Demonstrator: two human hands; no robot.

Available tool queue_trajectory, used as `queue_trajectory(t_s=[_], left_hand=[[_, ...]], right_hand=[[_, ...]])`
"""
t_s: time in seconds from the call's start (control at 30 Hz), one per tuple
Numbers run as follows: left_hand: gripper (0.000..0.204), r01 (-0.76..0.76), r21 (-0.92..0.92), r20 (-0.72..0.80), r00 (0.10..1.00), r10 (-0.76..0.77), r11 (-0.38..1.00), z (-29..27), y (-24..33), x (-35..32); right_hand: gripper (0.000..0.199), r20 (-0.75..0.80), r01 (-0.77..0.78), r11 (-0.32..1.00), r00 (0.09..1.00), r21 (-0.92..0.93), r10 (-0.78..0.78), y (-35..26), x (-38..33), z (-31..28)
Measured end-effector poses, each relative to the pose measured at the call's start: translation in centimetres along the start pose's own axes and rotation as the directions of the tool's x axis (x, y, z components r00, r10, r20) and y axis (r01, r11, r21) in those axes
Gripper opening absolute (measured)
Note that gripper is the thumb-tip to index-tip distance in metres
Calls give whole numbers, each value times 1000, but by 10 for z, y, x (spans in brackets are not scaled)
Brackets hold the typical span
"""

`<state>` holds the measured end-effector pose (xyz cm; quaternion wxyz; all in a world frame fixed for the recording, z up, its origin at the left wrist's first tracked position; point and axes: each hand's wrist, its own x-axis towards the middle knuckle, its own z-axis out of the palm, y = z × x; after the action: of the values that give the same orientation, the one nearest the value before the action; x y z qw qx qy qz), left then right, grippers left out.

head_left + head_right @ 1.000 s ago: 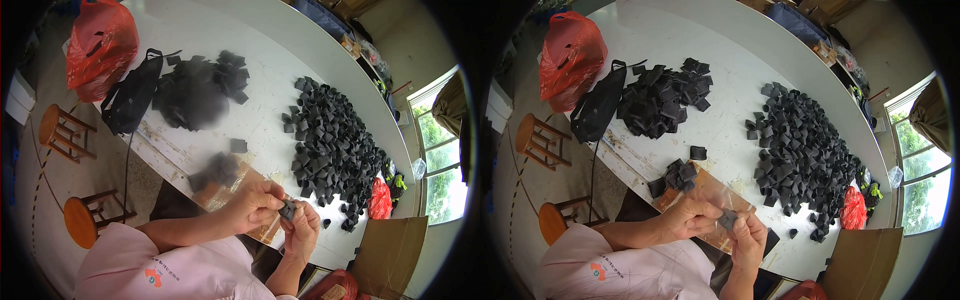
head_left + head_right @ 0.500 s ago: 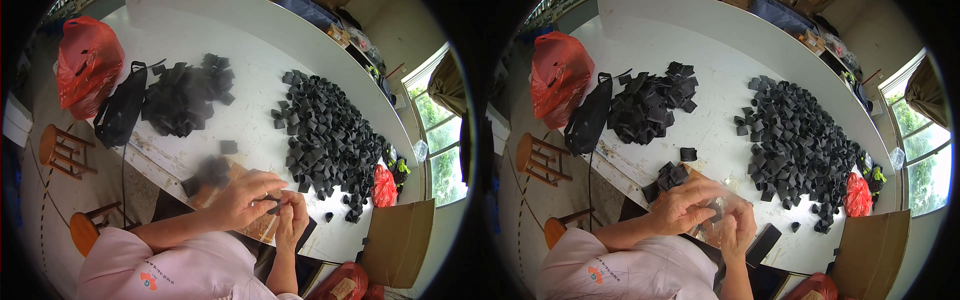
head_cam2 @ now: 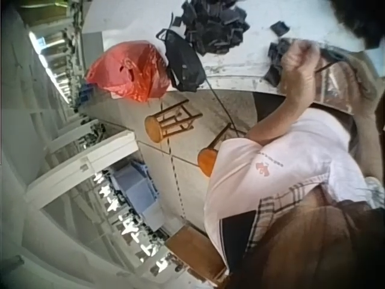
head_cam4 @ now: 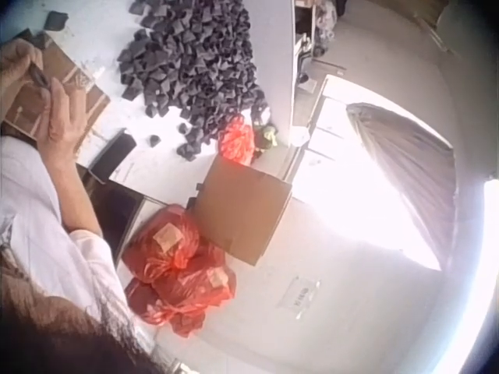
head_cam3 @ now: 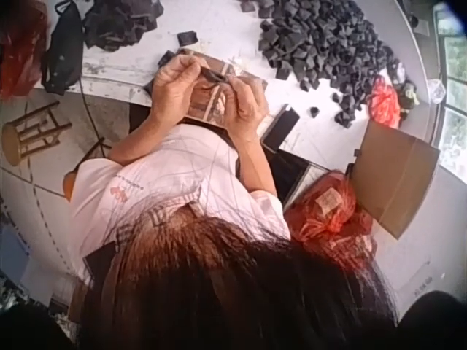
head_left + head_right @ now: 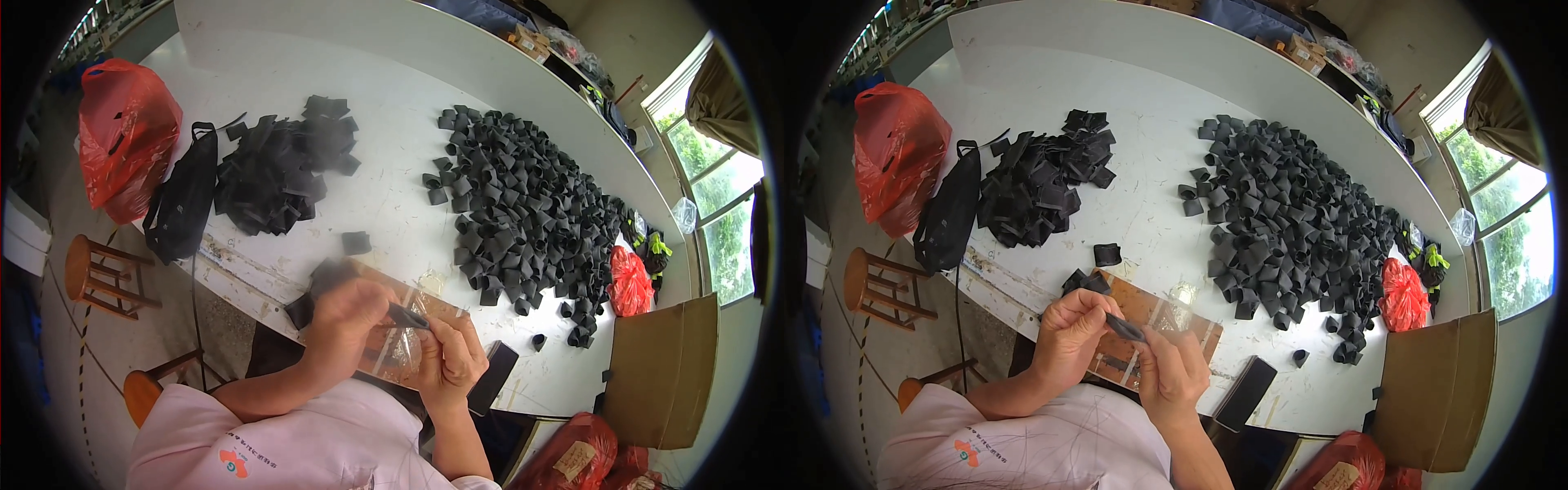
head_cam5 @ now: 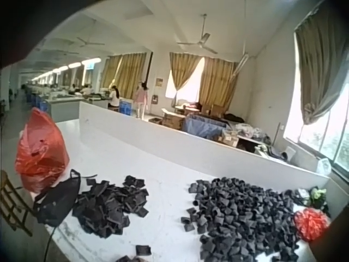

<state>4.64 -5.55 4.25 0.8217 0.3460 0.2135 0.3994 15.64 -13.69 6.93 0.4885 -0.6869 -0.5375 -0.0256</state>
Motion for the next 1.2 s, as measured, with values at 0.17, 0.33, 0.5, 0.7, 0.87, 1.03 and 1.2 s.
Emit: queue_trajectory(t_s=[0.17, 0.33, 0.5, 0.7, 0.87, 1.03, 1.2], left_hand=[[8, -13, 128, 8, 1000, 12, 992, 1, -1, -6], [9, -100, 303, 54, 995, 87, 948, -1, 0, -9], [16, -196, 826, -1, 938, 348, 529, -43, -17, 48], [26, 90, 984, -34, 941, 338, -153, -122, -64, 129], [6, -94, 989, 129, 926, 355, -114, -123, -45, 125], [13, -99, 843, 303, 900, -315, 529, -62, 23, 66], [12, 120, 814, 315, 731, -605, 569, -21, 26, 22]], right_hand=[[9, -24, 13, 988, 1000, 153, -9, 18, -12, 10], [8, -19, 18, 985, 1000, 172, -15, 19, -12, 13], [11, 215, -326, 657, 945, 680, 247, 37, 18, -17], [29, 179, -600, 639, 781, 481, 598, 51, 7, -12], [27, 550, -670, 692, 697, 270, 461, 32, -49, -5], [28, 484, -497, 858, 787, 131, 382, 2, -29, 10], [25, 604, -820, 313, 567, 479, 560, 16, -45, 18]])
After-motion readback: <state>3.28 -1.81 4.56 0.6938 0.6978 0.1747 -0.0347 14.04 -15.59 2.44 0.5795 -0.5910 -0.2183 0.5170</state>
